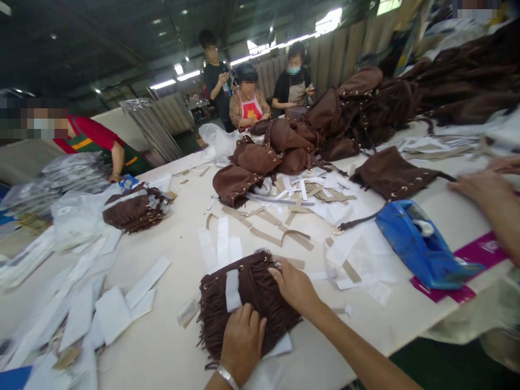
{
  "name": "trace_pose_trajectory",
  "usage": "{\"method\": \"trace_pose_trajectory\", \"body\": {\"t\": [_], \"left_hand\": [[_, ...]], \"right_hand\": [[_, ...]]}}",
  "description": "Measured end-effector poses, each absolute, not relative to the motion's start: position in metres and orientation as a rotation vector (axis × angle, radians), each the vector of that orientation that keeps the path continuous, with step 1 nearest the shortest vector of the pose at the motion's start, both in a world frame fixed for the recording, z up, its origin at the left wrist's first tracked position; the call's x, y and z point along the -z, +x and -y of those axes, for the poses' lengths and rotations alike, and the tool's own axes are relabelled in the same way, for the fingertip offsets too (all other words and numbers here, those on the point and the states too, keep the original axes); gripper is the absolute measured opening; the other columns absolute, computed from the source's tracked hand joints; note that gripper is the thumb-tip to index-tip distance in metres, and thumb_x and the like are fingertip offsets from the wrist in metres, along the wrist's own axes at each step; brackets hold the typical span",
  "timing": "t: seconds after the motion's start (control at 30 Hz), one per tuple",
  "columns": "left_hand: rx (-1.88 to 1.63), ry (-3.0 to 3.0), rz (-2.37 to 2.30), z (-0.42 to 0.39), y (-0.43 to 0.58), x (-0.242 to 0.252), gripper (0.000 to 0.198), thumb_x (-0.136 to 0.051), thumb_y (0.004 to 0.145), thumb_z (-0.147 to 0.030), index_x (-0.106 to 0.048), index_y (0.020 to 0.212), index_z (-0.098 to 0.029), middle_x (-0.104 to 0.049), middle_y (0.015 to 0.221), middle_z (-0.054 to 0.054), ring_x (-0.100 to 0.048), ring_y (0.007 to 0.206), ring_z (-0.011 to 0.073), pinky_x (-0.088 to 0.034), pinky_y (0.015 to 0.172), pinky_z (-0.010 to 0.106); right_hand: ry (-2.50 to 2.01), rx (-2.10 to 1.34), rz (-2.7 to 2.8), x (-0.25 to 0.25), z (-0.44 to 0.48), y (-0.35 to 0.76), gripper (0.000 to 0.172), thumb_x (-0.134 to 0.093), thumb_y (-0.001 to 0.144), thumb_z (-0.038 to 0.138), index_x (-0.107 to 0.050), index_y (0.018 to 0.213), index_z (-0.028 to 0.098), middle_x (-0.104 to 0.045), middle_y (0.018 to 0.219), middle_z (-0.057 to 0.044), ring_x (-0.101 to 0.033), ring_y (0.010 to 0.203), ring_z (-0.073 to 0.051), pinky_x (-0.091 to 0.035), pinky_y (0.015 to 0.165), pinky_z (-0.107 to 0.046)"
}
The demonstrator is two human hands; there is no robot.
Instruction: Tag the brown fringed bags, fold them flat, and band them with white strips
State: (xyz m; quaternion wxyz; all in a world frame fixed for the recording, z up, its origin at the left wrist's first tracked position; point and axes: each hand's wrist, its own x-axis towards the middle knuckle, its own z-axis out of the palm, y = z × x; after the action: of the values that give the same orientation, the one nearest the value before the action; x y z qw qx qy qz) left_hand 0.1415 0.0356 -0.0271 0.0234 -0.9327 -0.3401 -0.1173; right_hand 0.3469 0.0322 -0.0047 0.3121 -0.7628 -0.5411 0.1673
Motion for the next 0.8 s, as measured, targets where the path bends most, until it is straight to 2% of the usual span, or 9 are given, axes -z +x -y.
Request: {"method": "trace_pose_trajectory", "body": {"t": [0.1,0.27,0.53,0.63,0.7,0.8], "left_hand": [[0.435,-2.891,1.059,-0.036,0.138,0.031,0.008,-0.049,0.092,-0.020,-0.055,0.086,-0.020,-0.057,0.090,0.007,-0.054,0.088,0.0243,-0.046,0.076,0.040],[0.461,-2.909,1.238,-0.032,0.134,0.032,0.007,-0.048,0.091,-0.018,-0.054,0.087,-0.020,-0.058,0.096,0.006,-0.053,0.088,0.0230,-0.045,0.078,0.041],[0.479,-2.877,1.476,-0.031,0.135,0.017,0.012,-0.045,0.094,-0.026,-0.054,0.091,-0.019,-0.055,0.097,0.006,-0.051,0.094,0.0237,-0.042,0.081,0.040],[0.555,-2.849,1.498,-0.030,0.134,0.017,0.013,-0.044,0.094,-0.026,-0.054,0.090,-0.018,-0.055,0.094,0.007,-0.051,0.093,0.0236,-0.041,0.080,0.040],[0.605,-2.848,1.493,-0.029,0.133,0.018,0.013,-0.045,0.094,-0.026,-0.054,0.089,-0.018,-0.055,0.093,0.007,-0.051,0.092,0.0235,-0.041,0.079,0.040],[0.638,-2.855,1.485,-0.029,0.131,0.018,0.014,-0.045,0.093,-0.025,-0.055,0.088,-0.018,-0.056,0.092,0.008,-0.052,0.092,0.0239,-0.041,0.077,0.040]], "right_hand": [[-2.256,-0.422,1.318,0.015,-0.074,0.326,0.048,-0.038,0.097,0.050,-0.047,0.128,0.014,-0.070,0.104,-0.014,-0.069,0.091,-0.025,-0.050,0.076,-0.033],[-2.460,-0.274,1.441,0.034,-0.089,0.310,0.054,-0.028,0.098,0.055,-0.039,0.132,0.015,-0.071,0.079,-0.010,-0.070,0.074,-0.027,-0.048,0.063,-0.032],[-2.545,-0.080,1.737,0.034,-0.110,0.313,0.054,-0.024,0.098,0.053,-0.048,0.121,0.011,-0.068,0.072,-0.013,-0.069,0.070,-0.030,-0.048,0.061,-0.036],[-2.364,0.026,1.817,0.016,-0.103,0.313,0.055,-0.031,0.098,0.050,-0.046,0.127,0.007,-0.068,0.087,-0.020,-0.067,0.077,-0.032,-0.049,0.065,-0.041],[-2.128,0.184,1.804,0.004,-0.090,0.306,0.052,-0.035,0.097,0.043,-0.044,0.132,0.006,-0.063,0.107,-0.025,-0.063,0.096,-0.034,-0.048,0.077,-0.046],[-1.742,0.140,1.807,0.004,-0.069,0.285,0.040,-0.034,0.098,0.032,-0.047,0.130,0.012,-0.057,0.120,-0.020,-0.053,0.115,-0.030,-0.042,0.096,-0.047]]}}
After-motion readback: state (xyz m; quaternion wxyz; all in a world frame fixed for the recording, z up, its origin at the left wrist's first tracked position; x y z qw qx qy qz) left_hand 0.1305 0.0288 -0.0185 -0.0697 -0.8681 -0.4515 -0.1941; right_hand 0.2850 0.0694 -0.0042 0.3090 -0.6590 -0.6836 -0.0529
